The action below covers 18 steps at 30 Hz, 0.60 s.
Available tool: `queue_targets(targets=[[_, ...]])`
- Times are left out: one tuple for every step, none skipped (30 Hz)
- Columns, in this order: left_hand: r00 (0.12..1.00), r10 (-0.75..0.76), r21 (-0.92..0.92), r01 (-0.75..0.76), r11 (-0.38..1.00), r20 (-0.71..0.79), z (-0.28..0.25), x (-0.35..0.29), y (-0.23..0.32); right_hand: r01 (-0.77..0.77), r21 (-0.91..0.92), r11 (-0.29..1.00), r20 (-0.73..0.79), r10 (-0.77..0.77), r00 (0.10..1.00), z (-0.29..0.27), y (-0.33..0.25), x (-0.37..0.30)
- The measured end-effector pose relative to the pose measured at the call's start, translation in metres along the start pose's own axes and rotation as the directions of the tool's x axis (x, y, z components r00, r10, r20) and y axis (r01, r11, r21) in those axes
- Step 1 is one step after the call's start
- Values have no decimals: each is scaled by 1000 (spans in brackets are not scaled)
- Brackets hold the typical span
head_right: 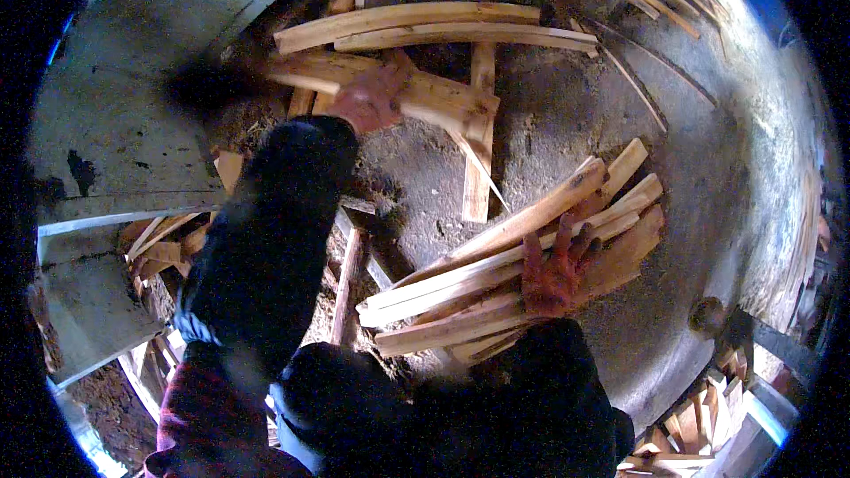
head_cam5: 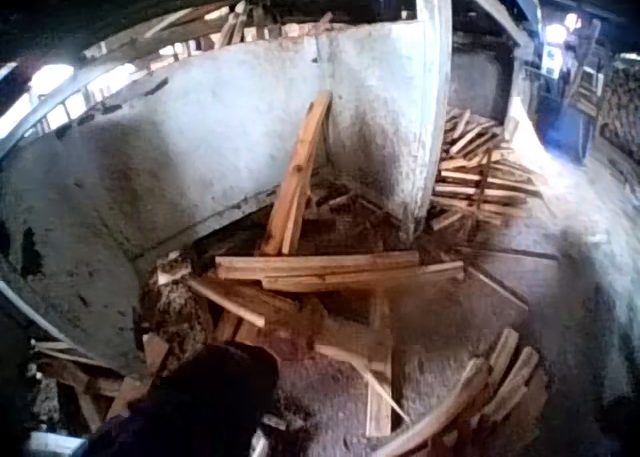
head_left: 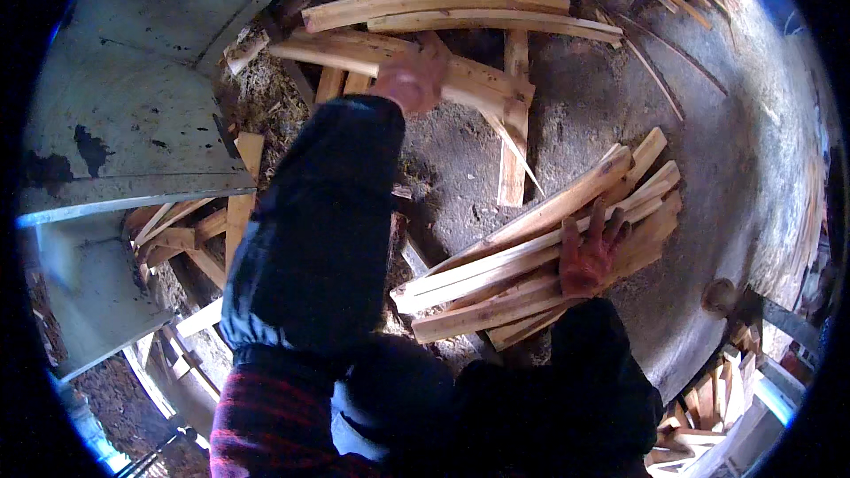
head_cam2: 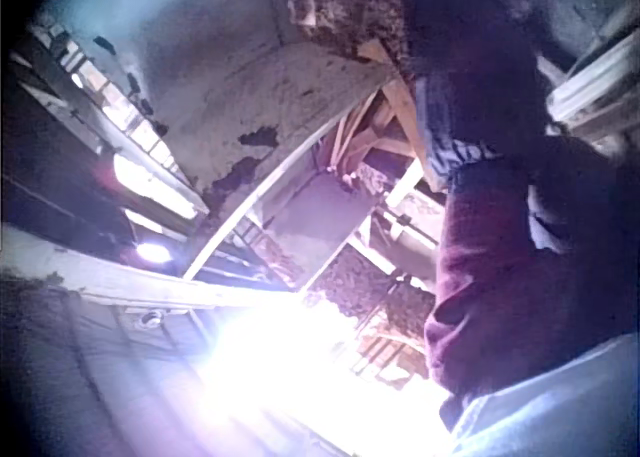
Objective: The person sits on the floor of a workshop and sorts through a large pile of wooden planks. They pick up individual pieces and small bundles, inspect them, and move them to a separate stack nearby.
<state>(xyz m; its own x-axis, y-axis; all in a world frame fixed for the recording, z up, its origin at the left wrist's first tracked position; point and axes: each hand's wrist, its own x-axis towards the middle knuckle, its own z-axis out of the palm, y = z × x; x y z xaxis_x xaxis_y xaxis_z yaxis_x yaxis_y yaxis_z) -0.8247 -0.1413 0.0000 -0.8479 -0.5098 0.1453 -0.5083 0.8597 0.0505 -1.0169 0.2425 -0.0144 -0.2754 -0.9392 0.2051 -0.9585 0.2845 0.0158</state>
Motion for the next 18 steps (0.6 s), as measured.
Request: queue_targets(targets=[[968, -56, -195, 106, 975, 245, -16, 20, 11, 6, -33, 999, -1, -6, 1000, 0, 10, -8], [958, -28, -219, 94, 971, 284, -34, 29, 17, 24, -40, 999, -24, -25, 999, 1, 14, -8], [948, 0, -243, 82, 966, 320, -49, 34, 24, 42, -50, 998, -50, -45, 998, 1, 19, -7], [932, 19, -262, 82, 962, 361, -58, 33, 26, 67, -50, 996, -73, -70, 995, 2, 19, -8], [928, 82, -376, 66, 924, 364, -57, 29, 27, -15, -19, 1000, 7, 15, 1000, 3, 17, -9], [914, 45, -408, 136, 903, 404, -61, 24, 29, -97, 6, 995, 89, 96, 991, 6, 14, -8], [892, 7, -432, 212, 876, 452, -68, 11, 35, -197, 67, 978, 140, 186, 973, 4, 7, -6], [863, -30, -454, 294, 841, 504, -73, -9, 44, -298, 116, 947, 193, 273, 943, 3, 0, -5], [755, -72, -567, 548, 615, 652, -107, -19, 75, -426, 165, 890, 215, 389, 896, -5, -2, -2], [698, -81, -476, 563, 675, 711, -115, -38, 70, -525, 239, 817, 230, 478, 848, -13, -10, 6], [642, -83, -394, 563, 727, 763, -117, -58, 62, -564, 230, 793, 223, 521, 824, -12, -10, 7], [657, -103, -416, 582, 699, 747, -143, -80, 66, -564, 265, 782, 214, 523, 825, -9, -11, 8], [642, -136, -418, 630, 654, 755, -138, -126, 45, -552, 313, 772, 206, 513, 834, -10, -18, 11], [548, -229, -336, 738, 586, 805, -179, -132, 67, -564, 311, 764, 186, 534, 825, -8, -6, 7], [526, -169, -321, 709, 628, 834, -164, -181, 36, -528, 269, 805, 199, 490, 849, -5, -7, 9], [464, -135, -257, 684, 683, 875, -173, -199, 31, -502, 189, 844, 207, 465, 861, 0, 3, 4], [335, -192, -103, 692, 714, 923, -181, -226, 23, -415, 114, 903, 188, 391, 901, 2, 5, 3], [265, -312, 114, 567, 816, 912, -188, -240, 23, -324, 20, 946, 170, 316, 933, 4, 9, 0]])
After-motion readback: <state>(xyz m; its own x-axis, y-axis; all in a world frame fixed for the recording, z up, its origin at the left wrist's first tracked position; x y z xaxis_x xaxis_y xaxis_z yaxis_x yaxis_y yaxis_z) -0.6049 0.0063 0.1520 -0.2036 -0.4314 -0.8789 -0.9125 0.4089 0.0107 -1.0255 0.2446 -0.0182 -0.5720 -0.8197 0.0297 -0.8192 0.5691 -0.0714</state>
